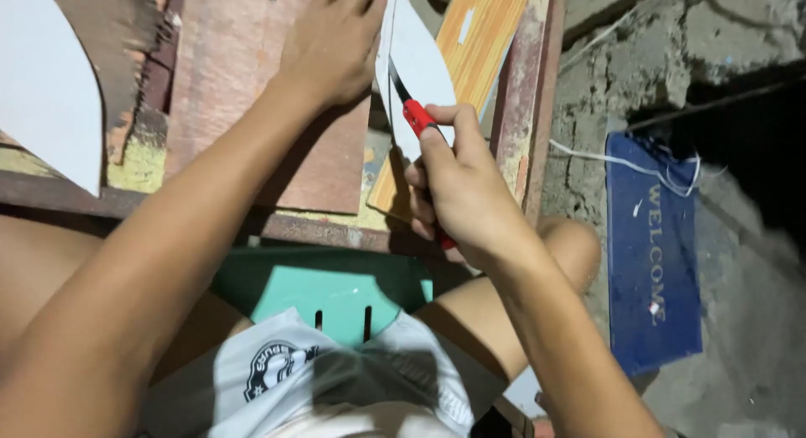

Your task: The person is using a hand saw to cut out leaf shapes from thin wooden boards.

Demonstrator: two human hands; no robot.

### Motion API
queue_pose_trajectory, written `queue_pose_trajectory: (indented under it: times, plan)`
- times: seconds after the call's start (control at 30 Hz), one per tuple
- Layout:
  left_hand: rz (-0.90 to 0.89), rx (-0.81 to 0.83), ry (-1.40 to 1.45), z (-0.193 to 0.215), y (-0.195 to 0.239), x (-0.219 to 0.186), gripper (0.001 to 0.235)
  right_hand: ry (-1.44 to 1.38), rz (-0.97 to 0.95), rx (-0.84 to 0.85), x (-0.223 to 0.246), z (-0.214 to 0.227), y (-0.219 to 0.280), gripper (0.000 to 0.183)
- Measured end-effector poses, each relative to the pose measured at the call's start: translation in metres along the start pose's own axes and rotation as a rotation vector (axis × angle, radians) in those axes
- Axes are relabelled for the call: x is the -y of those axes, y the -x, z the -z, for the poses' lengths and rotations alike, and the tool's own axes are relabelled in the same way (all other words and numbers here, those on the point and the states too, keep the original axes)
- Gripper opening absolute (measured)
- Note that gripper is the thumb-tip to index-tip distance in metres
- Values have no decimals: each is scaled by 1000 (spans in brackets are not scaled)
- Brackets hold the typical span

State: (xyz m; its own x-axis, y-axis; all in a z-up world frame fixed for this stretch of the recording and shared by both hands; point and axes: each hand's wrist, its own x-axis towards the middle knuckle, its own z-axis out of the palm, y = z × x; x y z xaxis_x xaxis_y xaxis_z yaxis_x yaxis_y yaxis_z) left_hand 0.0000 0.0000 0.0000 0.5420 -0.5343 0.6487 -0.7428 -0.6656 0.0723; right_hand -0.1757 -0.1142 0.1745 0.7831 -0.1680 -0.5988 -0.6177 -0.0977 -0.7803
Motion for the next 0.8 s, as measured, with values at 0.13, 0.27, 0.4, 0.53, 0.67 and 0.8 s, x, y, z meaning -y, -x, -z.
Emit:
queue_pose_trajectory:
  times: [0.13, 0.27, 0.4, 0.53, 0.67, 0.8]
  plan:
    - [19, 2, 102, 2, -4, 4, 36, 0, 62, 37, -4, 2, -7, 18]
    - [54, 24, 110, 1, 5, -1, 38, -24, 7, 29, -13, 8, -38, 18]
    - [63, 21, 36, -35, 4, 10, 20, -149, 41, 30, -31, 10, -109, 12]
    - [93, 36, 153, -10, 7, 2, 45, -8, 41, -47, -20, -21, -117, 8]
    - [113, 92, 98, -21, 3, -5, 51, -96, 38, -23, -13, -2, -105, 10]
    - [250, 78, 74, -30, 8, -11, 48, -409, 39, 102, -11, 10, -89, 8]
